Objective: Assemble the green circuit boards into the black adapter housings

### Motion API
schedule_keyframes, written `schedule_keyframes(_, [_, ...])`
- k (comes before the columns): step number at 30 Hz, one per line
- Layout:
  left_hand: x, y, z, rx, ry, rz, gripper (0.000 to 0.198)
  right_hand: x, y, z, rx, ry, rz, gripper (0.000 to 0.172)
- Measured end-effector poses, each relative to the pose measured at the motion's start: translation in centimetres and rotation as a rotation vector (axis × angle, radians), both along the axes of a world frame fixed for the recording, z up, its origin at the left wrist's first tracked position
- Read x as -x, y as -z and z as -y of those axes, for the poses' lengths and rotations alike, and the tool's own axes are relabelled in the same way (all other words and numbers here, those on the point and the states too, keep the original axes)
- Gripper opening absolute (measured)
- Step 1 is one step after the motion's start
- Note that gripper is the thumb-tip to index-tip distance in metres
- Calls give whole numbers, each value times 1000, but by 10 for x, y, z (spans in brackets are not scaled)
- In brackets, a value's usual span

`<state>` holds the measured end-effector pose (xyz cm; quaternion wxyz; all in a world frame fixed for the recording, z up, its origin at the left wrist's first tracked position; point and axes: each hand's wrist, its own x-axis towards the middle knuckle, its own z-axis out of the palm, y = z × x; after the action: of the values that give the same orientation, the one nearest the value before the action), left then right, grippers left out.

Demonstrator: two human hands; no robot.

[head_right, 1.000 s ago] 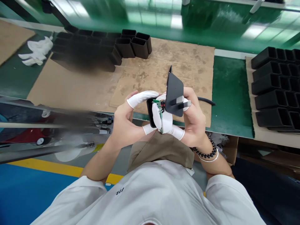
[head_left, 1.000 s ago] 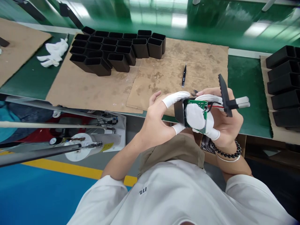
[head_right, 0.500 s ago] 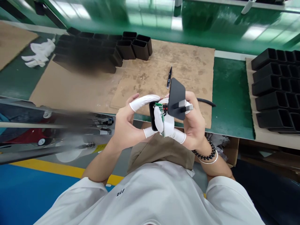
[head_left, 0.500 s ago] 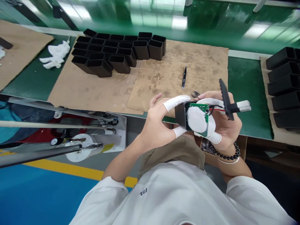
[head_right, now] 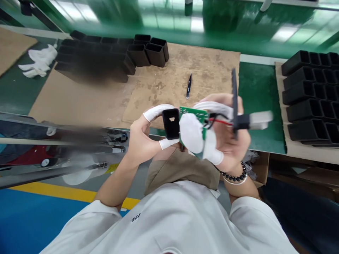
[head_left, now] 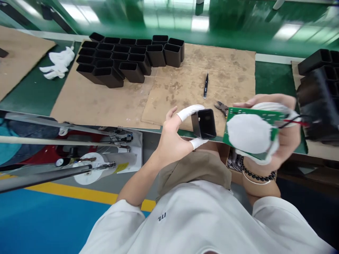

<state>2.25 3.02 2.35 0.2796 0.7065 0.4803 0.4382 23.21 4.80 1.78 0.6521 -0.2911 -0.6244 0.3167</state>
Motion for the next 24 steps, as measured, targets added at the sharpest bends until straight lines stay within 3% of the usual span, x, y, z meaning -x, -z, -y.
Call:
schedule_keyframes(3, [-5,-11,4,-35,-3,-43,53,13,6,-7,-253,-13,64,45])
schedule_keyframes(6, [-6,-16,6,-65,-15,-82,54,13,11,-13,-334,-80,134,53])
schedule_keyframes(13, [-5,-15,6,-102,-1,-86,52,6,6,-9,-290,-91,197,58])
schedule_keyframes(19, [-6,-14,6,-94,12,-72,54,6,6,-10,-256,-53,231,43])
schedule_keyframes(24, [-6,-17,6,-81,7,-88,53,6,13,-16,-268,-107,202,55])
